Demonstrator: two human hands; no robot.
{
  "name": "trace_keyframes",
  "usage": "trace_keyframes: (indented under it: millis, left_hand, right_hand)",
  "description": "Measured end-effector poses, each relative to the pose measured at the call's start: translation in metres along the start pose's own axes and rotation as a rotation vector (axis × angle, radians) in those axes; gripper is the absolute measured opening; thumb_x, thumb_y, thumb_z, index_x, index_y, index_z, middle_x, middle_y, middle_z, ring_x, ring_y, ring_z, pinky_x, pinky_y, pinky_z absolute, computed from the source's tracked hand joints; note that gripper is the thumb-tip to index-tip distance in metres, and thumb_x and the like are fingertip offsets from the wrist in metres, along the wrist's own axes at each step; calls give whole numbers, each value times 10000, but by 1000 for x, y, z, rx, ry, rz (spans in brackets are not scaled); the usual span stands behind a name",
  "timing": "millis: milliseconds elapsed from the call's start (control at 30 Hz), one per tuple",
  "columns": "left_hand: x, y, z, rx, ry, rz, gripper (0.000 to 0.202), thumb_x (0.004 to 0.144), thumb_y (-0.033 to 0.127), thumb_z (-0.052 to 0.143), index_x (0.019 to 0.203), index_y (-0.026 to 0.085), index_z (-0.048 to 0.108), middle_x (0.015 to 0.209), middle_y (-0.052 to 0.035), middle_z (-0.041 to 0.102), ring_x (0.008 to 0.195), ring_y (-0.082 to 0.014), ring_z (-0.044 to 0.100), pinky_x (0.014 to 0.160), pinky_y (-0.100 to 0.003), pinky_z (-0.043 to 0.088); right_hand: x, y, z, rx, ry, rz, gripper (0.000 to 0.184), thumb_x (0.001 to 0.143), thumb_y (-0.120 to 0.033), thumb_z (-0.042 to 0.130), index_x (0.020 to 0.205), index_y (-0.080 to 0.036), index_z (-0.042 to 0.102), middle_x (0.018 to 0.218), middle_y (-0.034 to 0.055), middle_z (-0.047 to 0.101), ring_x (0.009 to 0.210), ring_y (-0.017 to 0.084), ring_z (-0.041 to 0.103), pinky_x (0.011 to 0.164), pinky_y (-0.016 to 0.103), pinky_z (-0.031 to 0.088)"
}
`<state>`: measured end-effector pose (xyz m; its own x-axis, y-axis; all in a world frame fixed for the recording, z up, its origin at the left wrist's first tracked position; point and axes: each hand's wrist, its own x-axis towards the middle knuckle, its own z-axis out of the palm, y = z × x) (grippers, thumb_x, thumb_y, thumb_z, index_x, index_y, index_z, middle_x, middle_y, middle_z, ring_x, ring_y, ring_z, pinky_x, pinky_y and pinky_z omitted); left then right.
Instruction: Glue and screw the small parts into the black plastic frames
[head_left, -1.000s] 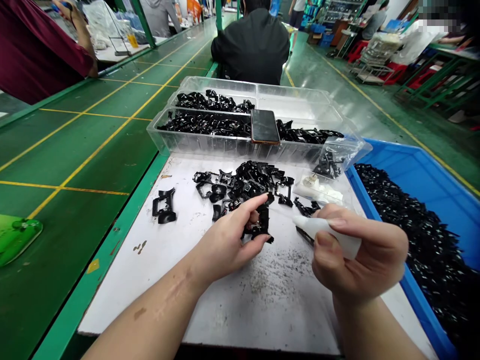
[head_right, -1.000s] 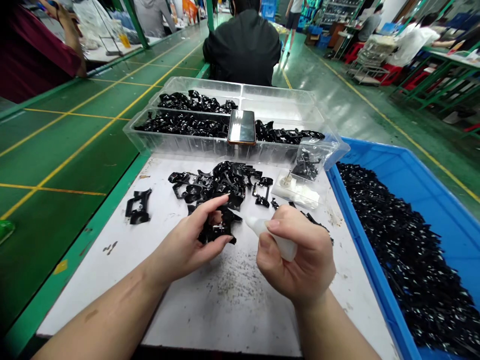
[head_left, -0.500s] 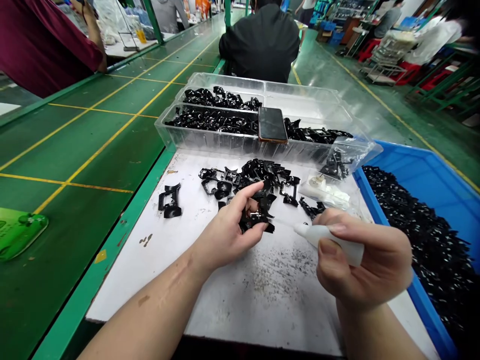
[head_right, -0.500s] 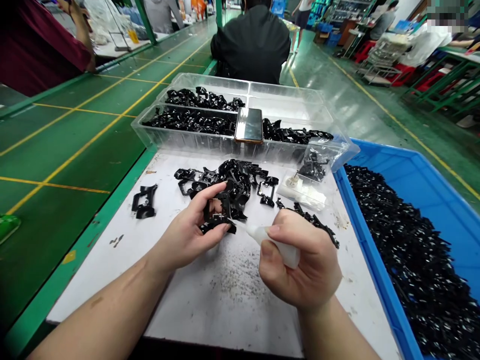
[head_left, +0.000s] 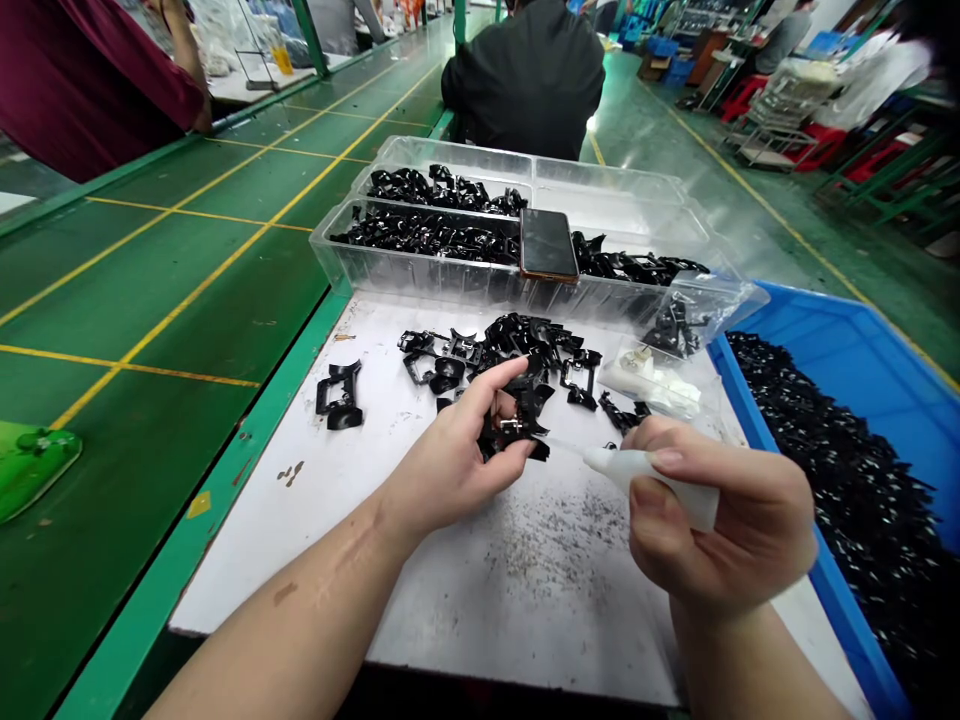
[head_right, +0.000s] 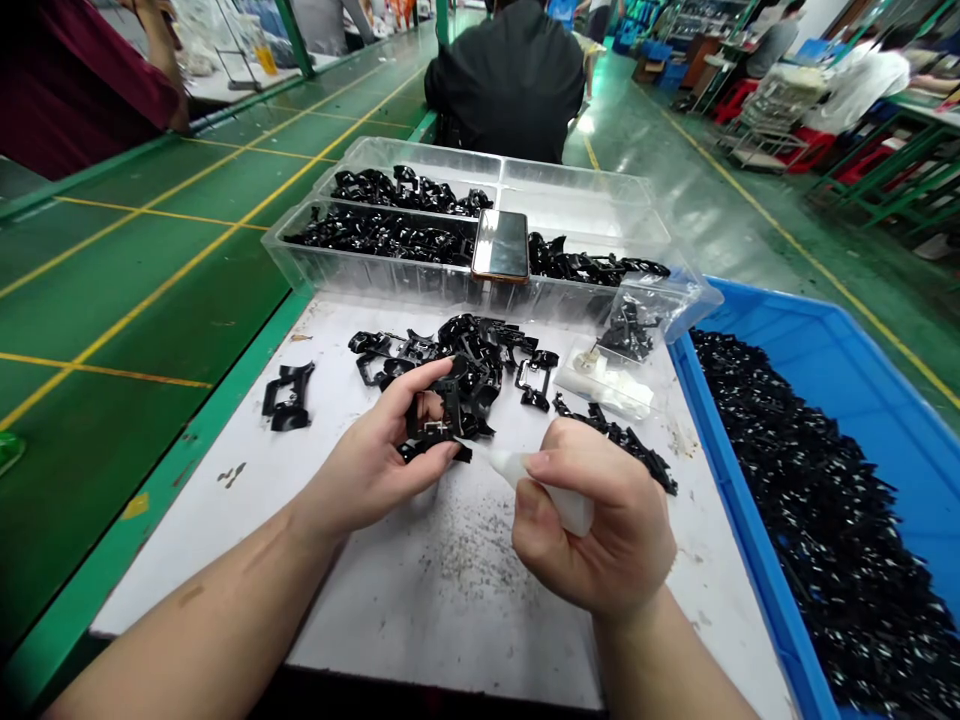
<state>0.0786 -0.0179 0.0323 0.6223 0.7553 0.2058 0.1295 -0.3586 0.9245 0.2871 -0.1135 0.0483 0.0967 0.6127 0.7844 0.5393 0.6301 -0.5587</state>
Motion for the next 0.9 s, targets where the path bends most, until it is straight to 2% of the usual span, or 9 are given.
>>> trace_keyframes:
  millis: [167, 533, 900]
  left_hand:
    - [0, 1, 0, 7, 3, 8, 731, 962, 188, 689, 1625, 287, 397, 1081, -32, 640, 936, -172, 628, 760, -286, 551]
    - [0, 4, -1, 25, 9, 3, 731, 950, 176, 687, 1614, 286, 400, 1088, -22, 650, 931, -166, 629, 839, -316, 542]
    - [0, 1, -1, 42, 11, 25, 738, 950, 187, 681, 1627, 262, 397, 1101, -31, 641, 951, -165, 606, 833, -301, 528]
  right_hand:
    - [1, -1, 0, 9, -7, -17, 406, 848, -42, 710, 1194, -254, 713, 670, -42, 576, 528, 154, 490, 532, 345, 461]
    - [6, -3, 1, 81, -16, -30, 498, 756, 56, 686, 1183, -198, 714, 705, -47, 588, 522, 132, 488, 537, 346, 446]
    - [7, -5, 1, 105, -19, -36, 522, 747, 92, 671, 1192, -176, 723, 714, -40, 587, 541, 128, 485, 538, 340, 443]
